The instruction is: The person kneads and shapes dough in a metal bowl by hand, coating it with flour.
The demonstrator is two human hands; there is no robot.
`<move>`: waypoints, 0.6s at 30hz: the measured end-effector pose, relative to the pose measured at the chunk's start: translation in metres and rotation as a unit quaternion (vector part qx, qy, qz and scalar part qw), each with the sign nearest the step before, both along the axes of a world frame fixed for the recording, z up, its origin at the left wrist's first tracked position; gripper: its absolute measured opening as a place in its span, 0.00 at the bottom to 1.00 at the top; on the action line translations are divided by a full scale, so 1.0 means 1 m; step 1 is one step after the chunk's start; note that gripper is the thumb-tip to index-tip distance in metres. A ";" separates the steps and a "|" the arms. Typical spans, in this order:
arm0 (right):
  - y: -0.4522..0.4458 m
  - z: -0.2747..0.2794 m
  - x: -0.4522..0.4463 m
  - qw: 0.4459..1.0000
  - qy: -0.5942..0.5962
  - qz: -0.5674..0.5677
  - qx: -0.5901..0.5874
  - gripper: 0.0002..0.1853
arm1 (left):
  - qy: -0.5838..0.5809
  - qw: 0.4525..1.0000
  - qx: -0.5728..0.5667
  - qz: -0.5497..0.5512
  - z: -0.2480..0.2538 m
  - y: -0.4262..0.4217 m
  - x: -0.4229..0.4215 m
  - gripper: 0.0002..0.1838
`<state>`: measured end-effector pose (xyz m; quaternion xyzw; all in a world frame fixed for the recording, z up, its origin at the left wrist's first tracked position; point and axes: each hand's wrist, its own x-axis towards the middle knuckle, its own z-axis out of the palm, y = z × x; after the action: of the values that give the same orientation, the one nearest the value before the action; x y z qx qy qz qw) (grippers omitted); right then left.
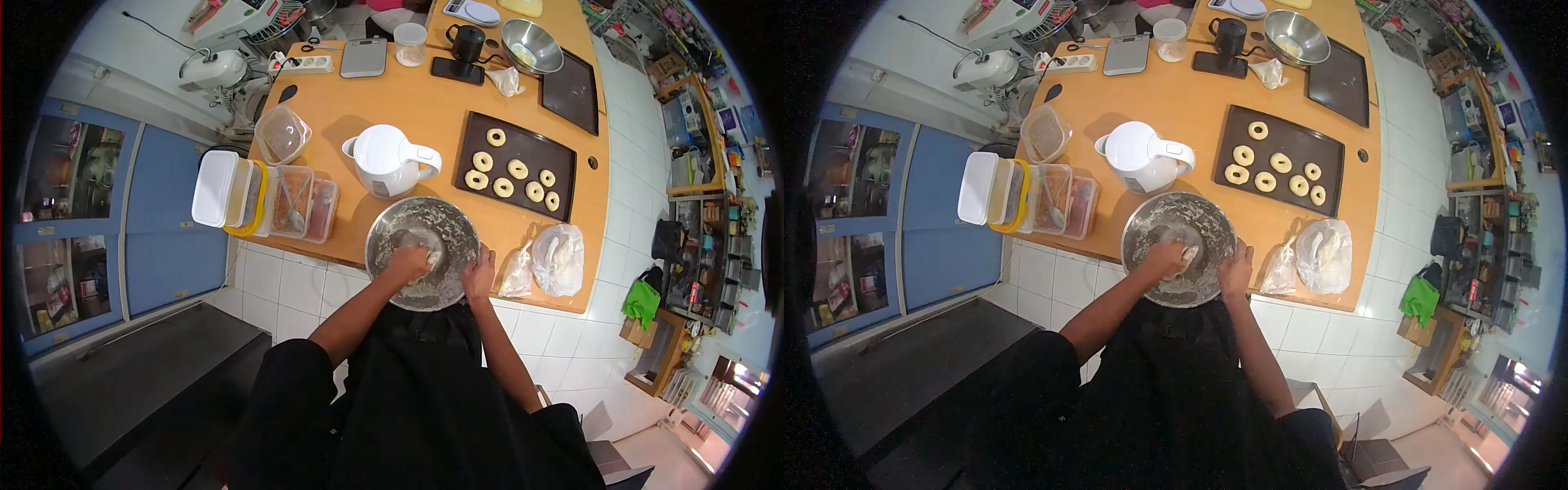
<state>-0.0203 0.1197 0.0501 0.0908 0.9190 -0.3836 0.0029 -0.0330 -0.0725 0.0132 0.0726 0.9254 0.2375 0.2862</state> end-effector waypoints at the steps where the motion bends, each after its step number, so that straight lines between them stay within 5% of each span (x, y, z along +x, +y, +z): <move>1: -0.001 -0.001 0.001 1.000 0.002 -0.001 -0.003 0.22 | 0.018 1.000 -0.010 -0.011 0.004 0.002 0.004 0.20; 18: -0.002 -0.003 0.000 0.999 -0.017 -0.019 -0.037 0.09 | 0.258 0.961 -0.103 -0.014 -0.063 0.024 -0.016 0.23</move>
<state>-0.0204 0.1176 0.0467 0.1144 0.9022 -0.4157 0.0150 -0.0491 -0.0488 -0.0499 0.1144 0.9861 0.1104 0.0474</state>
